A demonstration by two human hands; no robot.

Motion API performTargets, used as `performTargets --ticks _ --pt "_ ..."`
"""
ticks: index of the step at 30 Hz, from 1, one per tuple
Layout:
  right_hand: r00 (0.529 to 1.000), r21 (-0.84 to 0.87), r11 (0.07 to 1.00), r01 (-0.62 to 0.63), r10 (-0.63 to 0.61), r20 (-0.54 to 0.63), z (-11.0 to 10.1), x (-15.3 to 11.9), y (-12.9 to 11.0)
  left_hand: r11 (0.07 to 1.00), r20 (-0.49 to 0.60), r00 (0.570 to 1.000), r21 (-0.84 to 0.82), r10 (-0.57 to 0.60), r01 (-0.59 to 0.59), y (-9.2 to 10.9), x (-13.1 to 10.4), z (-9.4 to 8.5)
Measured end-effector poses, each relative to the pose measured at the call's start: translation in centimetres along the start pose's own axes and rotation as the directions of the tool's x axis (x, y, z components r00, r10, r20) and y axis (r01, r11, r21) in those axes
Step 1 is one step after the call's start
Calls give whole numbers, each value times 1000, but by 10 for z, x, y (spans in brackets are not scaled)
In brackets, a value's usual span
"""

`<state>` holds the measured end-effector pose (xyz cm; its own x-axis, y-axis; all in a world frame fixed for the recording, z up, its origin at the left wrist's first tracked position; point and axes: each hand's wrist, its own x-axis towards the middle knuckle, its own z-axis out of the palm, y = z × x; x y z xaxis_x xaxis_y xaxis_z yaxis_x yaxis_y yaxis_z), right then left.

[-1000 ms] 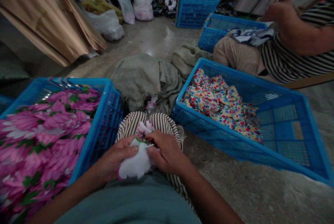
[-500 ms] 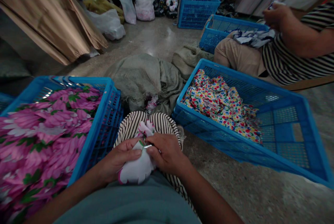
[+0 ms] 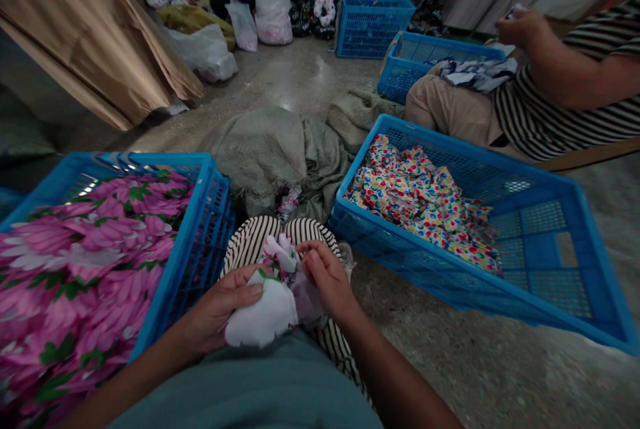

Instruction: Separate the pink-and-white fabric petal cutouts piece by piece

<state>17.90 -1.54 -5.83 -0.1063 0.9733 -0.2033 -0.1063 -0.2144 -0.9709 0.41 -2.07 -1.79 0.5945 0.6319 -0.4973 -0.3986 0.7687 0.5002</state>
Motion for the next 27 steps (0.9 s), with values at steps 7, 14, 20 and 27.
performTargets --ticks 7,14,20,27 --pt "958 -156 970 189 -147 248 -9 -11 -12 1000 -19 1000 -6 8 -8 0 1 -2" --pt "873 -320 852 413 -270 406 -9 -7 -30 1000 -46 999 25 12 -11 0 -2 4" --pt "882 -304 864 402 -275 383 -12 -7 -30 999 -76 997 35 24 -22 1 -3 5" --pt "966 -76 977 199 -182 186 -10 -6 -9 991 -151 984 -77 94 -107 0 4 3"
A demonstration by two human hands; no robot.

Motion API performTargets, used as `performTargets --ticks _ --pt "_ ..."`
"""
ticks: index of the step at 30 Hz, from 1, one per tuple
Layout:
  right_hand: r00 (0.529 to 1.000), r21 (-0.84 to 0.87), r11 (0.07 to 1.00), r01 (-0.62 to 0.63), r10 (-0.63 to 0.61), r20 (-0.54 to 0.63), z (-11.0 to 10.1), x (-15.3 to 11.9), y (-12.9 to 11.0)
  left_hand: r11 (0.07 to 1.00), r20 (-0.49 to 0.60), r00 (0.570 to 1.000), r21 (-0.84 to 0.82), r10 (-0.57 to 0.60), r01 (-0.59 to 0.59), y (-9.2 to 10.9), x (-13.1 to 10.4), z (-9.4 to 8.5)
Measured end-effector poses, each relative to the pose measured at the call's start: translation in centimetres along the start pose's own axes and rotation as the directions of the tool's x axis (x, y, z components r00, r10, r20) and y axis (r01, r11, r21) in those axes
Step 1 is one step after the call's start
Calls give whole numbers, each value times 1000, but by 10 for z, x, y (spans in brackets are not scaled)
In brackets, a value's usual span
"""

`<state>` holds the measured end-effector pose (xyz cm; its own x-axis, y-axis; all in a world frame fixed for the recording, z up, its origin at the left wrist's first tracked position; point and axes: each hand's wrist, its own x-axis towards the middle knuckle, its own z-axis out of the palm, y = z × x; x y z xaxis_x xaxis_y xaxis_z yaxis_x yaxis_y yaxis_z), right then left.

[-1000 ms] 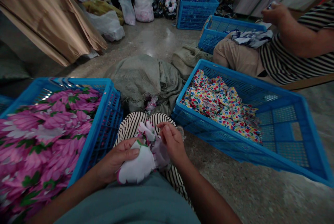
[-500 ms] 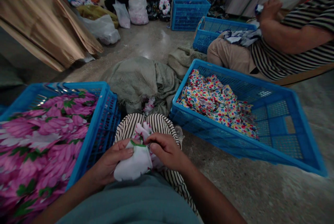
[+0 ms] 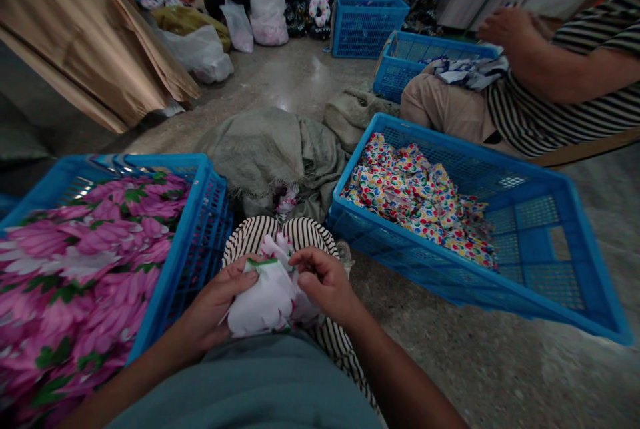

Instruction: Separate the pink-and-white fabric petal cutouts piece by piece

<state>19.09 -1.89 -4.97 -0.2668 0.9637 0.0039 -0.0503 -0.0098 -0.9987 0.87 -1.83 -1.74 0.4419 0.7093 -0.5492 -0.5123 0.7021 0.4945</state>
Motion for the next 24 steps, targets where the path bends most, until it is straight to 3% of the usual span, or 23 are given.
performTargets --ticks 2,5,8,18,22,24 --pt "992 166 978 -126 123 27 7 -2 11 997 -38 998 -56 59 -61 1 4 0" --pt "958 396 872 -288 265 113 20 -5 24 988 -82 992 -113 97 -106 3 9 0" --pt "948 541 787 -297 310 70 28 -6 28 984 -109 990 -143 91 -106 3 12 -2" --pt "952 578 783 -230 304 -34 24 2 24 978 -109 989 -175 97 -115 0 15 -8" --pt "941 591 752 -291 336 35 32 3 24 980 -114 988 -157 105 -122 -2 17 -7" --pt "924 590 745 -310 382 2 36 4 24 987 -109 988 -100 113 -124 -4 19 -6"
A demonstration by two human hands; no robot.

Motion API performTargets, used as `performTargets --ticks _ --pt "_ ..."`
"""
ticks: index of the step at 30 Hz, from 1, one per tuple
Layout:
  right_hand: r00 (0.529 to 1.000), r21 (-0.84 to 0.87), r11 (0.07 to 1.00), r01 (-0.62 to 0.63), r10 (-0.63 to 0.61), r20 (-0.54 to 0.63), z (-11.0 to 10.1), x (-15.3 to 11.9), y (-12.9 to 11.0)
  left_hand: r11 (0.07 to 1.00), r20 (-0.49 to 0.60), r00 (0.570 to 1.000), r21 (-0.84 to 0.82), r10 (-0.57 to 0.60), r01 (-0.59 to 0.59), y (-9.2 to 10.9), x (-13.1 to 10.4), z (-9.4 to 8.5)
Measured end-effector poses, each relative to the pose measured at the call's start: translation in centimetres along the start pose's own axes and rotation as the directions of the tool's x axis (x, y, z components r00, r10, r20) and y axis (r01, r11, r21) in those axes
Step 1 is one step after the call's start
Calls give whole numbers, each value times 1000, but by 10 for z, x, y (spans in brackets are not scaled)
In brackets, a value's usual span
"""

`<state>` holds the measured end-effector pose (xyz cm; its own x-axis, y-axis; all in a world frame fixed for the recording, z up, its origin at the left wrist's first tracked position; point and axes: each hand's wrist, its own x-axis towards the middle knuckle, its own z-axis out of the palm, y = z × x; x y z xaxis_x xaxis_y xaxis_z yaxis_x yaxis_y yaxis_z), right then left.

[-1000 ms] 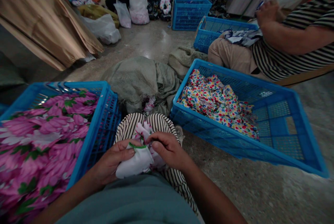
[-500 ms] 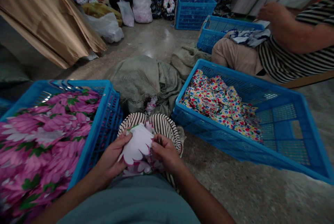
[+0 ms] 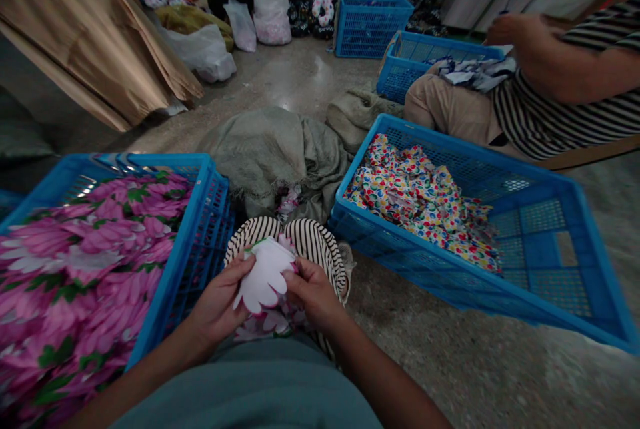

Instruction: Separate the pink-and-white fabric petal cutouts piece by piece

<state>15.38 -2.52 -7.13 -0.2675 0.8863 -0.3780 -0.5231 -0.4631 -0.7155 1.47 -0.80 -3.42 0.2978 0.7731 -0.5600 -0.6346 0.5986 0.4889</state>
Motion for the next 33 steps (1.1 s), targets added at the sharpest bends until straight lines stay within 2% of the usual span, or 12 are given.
performTargets --ticks 2,4,5,7,9,11,19,22,25,27,30,33 --pt "994 1 1000 13 -13 -106 2 1 1 991 -40 997 120 60 -55 -1 2 -1" --pt "985 -9 999 37 -38 -165 2 2 0 932 -97 970 314 224 -183 -2 2 -4" --pt "986 -23 999 48 -51 -158 2 2 -1 867 -93 941 427 325 -257 -1 1 -6" --pt "991 -74 994 81 -88 -96 2 2 -5 700 22 901 622 433 -351 -1 -1 -9" --pt "991 -157 979 129 -133 -18 5 2 -9 578 182 913 724 364 -375 -1 -4 -9" --pt "985 -229 958 170 -168 28 10 2 -13 553 250 935 755 253 -352 -2 -6 -7" --pt "992 -172 978 116 -107 61 14 5 -15 664 76 976 722 205 -195 -4 -5 -6" --pt "990 -204 969 141 -136 38 12 7 -13 687 64 967 693 247 -221 -3 -5 -6" --pt "976 -353 913 205 -219 -1 15 9 -10 683 84 946 673 312 -285 -3 -2 -3" --pt "974 -354 915 191 -222 -50 18 11 -6 777 41 959 578 280 -251 -4 0 -3" --pt "969 -180 974 137 -170 -179 16 14 1 948 -33 988 288 150 -134 -6 2 -5" --pt "944 -69 991 117 -132 -304 12 16 3 986 -31 993 127 117 -112 -6 3 -7"
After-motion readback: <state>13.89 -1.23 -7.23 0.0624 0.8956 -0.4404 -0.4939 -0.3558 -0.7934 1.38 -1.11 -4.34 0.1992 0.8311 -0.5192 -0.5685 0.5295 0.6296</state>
